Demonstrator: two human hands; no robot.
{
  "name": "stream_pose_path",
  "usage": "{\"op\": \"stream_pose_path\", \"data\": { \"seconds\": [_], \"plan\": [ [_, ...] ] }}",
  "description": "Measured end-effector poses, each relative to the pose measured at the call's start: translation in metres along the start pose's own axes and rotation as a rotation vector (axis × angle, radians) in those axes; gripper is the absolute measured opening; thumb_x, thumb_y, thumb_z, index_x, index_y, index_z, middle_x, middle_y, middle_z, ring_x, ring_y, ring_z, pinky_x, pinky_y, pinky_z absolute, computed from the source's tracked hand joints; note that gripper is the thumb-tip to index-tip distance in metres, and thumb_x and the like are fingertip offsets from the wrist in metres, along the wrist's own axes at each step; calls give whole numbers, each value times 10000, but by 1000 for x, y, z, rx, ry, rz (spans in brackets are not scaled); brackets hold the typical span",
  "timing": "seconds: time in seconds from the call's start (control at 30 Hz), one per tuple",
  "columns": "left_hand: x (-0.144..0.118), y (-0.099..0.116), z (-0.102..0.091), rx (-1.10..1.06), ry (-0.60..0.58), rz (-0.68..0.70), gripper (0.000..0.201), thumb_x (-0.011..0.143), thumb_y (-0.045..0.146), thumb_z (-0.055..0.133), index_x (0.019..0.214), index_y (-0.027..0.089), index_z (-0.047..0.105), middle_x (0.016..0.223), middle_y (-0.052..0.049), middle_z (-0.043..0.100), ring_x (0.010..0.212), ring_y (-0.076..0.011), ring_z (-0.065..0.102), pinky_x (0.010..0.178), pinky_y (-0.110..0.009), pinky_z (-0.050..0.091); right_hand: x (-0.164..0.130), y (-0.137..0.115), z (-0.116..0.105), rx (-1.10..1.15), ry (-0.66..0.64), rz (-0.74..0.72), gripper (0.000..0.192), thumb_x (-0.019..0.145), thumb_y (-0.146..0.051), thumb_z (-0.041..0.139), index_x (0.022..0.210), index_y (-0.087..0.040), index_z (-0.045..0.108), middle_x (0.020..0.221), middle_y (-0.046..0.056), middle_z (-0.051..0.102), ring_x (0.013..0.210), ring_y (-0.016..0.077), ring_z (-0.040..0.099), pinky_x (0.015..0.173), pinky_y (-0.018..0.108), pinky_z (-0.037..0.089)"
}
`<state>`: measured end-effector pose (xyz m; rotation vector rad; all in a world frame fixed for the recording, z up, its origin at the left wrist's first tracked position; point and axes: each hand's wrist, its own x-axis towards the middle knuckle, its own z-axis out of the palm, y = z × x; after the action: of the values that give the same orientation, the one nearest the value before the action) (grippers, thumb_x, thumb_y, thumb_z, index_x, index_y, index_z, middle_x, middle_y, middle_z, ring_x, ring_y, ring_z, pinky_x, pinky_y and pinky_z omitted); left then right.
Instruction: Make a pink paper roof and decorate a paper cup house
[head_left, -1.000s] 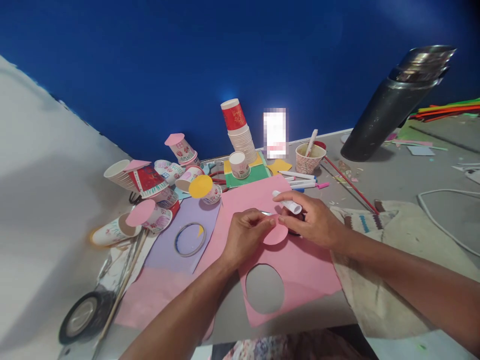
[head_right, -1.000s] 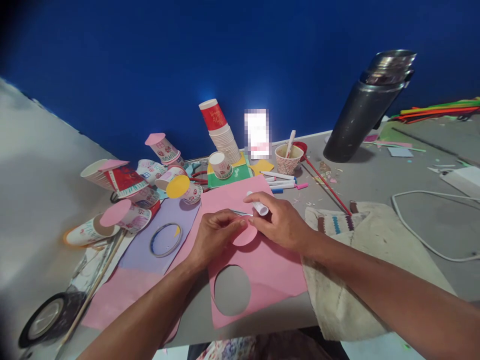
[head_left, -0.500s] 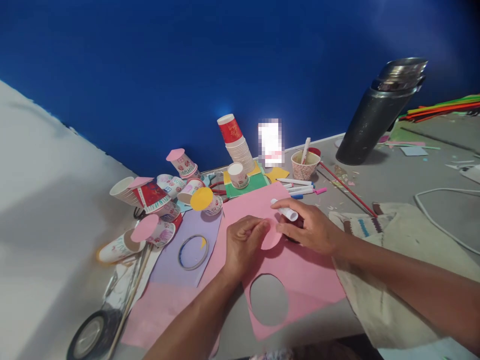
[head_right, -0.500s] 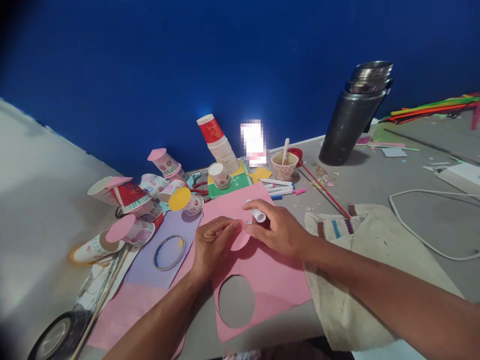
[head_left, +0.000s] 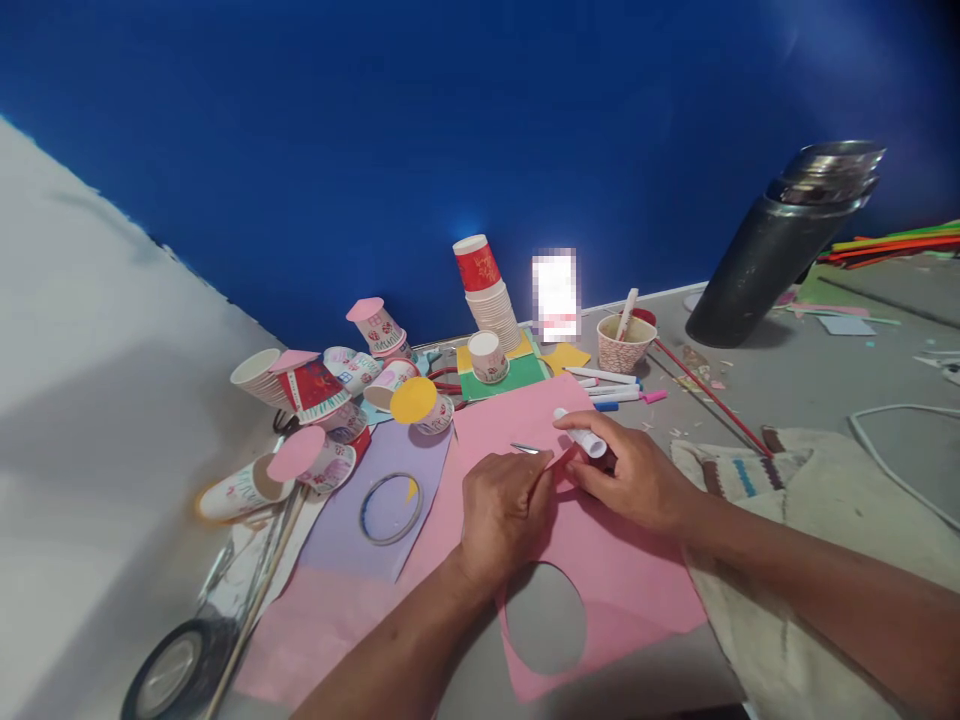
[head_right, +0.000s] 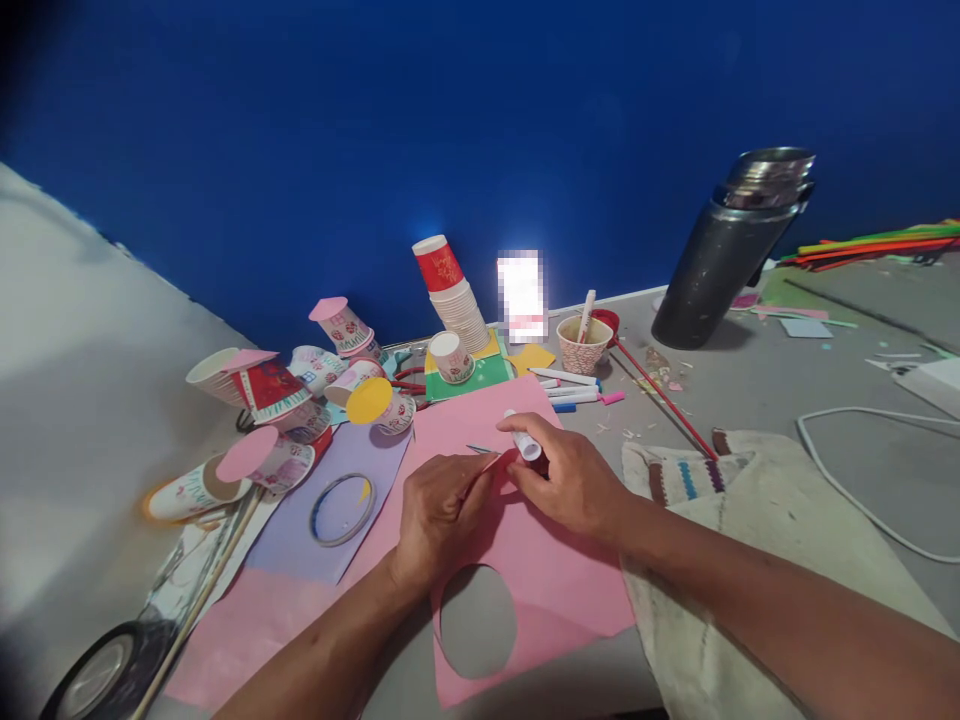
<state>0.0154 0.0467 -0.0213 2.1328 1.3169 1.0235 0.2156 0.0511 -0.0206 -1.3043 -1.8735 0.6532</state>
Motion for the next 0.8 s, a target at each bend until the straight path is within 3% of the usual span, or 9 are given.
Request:
{"op": "stream_pose_path", "data": {
  "seconds": [0.13, 0.27, 0.33, 0.4, 0.47, 0.53, 0.63, 0.7, 0.8],
  "plan": [
    [-1, 1, 1, 15, 14, -19, 253, 990, 320, 629, 906, 252, 858, 874, -136, 848, 807, -289, 782, 794, -365, 514, -2, 3, 4, -43, 56, -80, 359, 929, -203, 601, 1271, -240, 705, 1108, 66, 839, 721, 191, 751, 734, 311, 591],
    [-1, 3, -1, 10, 31, -23, 199, 948, 330, 673, 996, 254, 850, 937, -141, 852, 855, -309, 786, 815, -384, 538, -4, 13, 7, -144, 135, -291, 392, 918, -101, 561, 1254, -246, 702, 1117, 77, 834, 958, 249, 795, 856, 355, 612],
    [0, 6, -4, -25, 70, -57, 176, 888, 334, 737, 1014, 251, 828, 958, -129, 845, 874, -300, 774, 830, -385, 543, -5, 18, 5, -226, 188, -396, 411, 906, -62, 560, 1248, -248, 693, 1086, 83, 828, 964, 266, 786, 843, 377, 608],
    [0, 11, -6, -124, 125, -174, 230, 810, 358, 815, 1005, 241, 781, 926, -96, 818, 825, -262, 740, 787, -357, 542, -5, 22, 0, -308, 246, -463, 423, 906, -35, 565, 1252, -251, 677, 1011, 79, 815, 893, 271, 766, 788, 388, 588],
    [2, 15, -6, -384, 115, -380, 266, 803, 438, 827, 905, 224, 706, 788, -42, 744, 676, -200, 673, 659, -306, 514, -5, 24, -5, -369, 315, -516, 428, 921, -19, 569, 1266, -258, 655, 917, 60, 787, 810, 261, 732, 731, 381, 551],
    [3, 18, -3, -796, -22, -632, 382, 843, 567, 773, 829, 205, 652, 680, -8, 662, 548, -164, 615, 515, -265, 448, -5, 23, -10, -407, 357, -569, 421, 946, -30, 590, 1290, -268, 631, 821, 28, 740, 732, 243, 684, 686, 367, 507],
    [3, 16, 3, -1328, -295, -919, 482, 854, 631, 748, 878, 152, 708, 750, -52, 711, 574, -177, 675, 464, -253, 459, -6, 17, -13, -420, 341, -644, 415, 959, -49, 617, 1305, -278, 616, 748, -4, 687, 668, 225, 628, 659, 358, 466],
    [0, 13, 8, -1486, -414, -1000, 494, 894, 599, 733, 936, 108, 753, 832, -97, 756, 634, -178, 710, 524, -257, 518, -6, 14, -13, -396, 313, -673, 399, 960, -51, 607, 1286, -280, 633, 767, 4, 700, 680, 225, 638, 679, 364, 474],
    [-4, 10, 12, -1557, -495, -1052, 581, 978, 611, 640, 937, 49, 782, 813, -134, 759, 633, -163, 701, 589, -253, 537, -6, 12, -12, -376, 306, -633, 354, 958, -72, 600, 1234, -278, 679, 809, 32, 733, 718, 237, 676, 704, 377, 504]
  ]
}}
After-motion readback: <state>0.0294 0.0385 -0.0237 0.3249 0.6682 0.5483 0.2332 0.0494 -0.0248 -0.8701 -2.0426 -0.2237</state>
